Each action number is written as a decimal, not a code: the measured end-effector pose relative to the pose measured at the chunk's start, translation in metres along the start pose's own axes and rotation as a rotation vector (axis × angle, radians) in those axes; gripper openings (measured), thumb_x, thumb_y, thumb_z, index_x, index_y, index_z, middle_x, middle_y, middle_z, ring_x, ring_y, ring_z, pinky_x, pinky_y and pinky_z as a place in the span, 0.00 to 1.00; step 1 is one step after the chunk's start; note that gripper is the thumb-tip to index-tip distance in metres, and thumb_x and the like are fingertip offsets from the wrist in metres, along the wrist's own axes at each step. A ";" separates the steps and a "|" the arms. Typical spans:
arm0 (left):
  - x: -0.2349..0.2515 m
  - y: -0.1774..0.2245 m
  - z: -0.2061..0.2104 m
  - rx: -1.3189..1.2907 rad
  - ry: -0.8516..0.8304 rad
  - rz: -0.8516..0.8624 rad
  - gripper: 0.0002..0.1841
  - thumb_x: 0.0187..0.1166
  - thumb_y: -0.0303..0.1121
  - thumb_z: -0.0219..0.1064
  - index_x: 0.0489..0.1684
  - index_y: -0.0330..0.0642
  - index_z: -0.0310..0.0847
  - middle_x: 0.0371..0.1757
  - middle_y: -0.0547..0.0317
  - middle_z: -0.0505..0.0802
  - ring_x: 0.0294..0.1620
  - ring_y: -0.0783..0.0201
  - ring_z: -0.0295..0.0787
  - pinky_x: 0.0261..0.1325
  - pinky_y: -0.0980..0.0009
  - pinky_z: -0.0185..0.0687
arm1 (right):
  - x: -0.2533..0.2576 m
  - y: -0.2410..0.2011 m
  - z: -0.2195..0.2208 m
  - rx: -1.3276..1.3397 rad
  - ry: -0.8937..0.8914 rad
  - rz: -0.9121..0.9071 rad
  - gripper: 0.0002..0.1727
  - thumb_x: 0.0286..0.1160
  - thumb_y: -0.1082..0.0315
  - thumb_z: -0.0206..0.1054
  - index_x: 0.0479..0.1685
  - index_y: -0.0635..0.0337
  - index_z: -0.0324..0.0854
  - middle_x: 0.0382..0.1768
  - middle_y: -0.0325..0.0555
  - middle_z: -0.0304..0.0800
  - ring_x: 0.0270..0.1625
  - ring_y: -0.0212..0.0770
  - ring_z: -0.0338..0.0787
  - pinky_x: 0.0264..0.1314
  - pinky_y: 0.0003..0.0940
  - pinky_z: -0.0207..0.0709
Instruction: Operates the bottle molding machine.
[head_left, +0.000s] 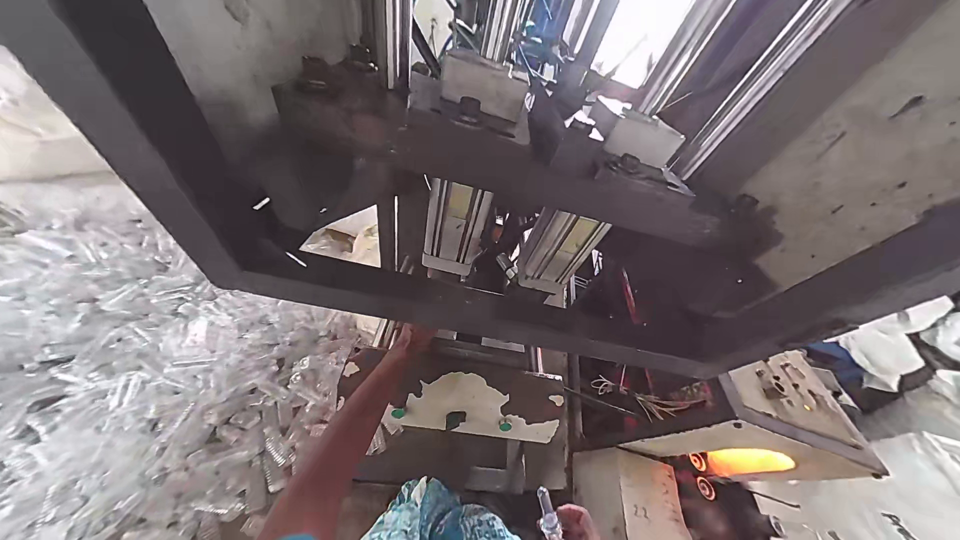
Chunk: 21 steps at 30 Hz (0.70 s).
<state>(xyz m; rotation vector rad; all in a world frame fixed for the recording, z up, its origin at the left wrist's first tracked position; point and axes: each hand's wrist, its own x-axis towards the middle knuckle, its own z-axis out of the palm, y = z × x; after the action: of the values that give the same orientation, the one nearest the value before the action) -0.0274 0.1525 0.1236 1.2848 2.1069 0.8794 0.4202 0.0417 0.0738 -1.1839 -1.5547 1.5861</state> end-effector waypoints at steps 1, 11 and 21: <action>-0.003 0.004 -0.004 -0.009 -0.020 -0.001 0.21 0.89 0.33 0.57 0.73 0.24 0.75 0.75 0.28 0.80 0.82 0.38 0.71 0.85 0.45 0.60 | 0.002 -0.003 0.001 0.012 0.013 -0.036 0.20 0.69 0.78 0.67 0.61 0.71 0.71 0.48 0.44 0.92 0.48 0.34 0.93 0.56 0.36 0.88; -0.039 -0.052 0.017 0.079 0.318 0.413 0.18 0.85 0.26 0.58 0.67 0.25 0.81 0.72 0.30 0.84 0.79 0.30 0.75 0.84 0.41 0.64 | 0.174 -0.098 0.057 -0.549 0.277 -0.427 0.19 0.74 0.74 0.66 0.63 0.74 0.83 0.59 0.63 0.89 0.59 0.48 0.90 0.65 0.42 0.83; -0.128 -0.138 0.043 0.141 0.346 0.317 0.58 0.50 0.52 0.85 0.90 0.42 0.61 0.92 0.45 0.62 0.92 0.28 0.47 0.78 0.16 0.31 | 0.219 -0.187 0.143 -1.151 -0.005 0.011 0.25 0.92 0.66 0.53 0.79 0.76 0.70 0.80 0.70 0.73 0.85 0.60 0.70 0.89 0.47 0.56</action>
<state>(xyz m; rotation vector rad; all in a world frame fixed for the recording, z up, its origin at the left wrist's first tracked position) -0.0223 0.0013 0.0041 1.6739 2.2968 1.1752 0.1724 0.1993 0.2059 -1.6999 -2.5543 0.5804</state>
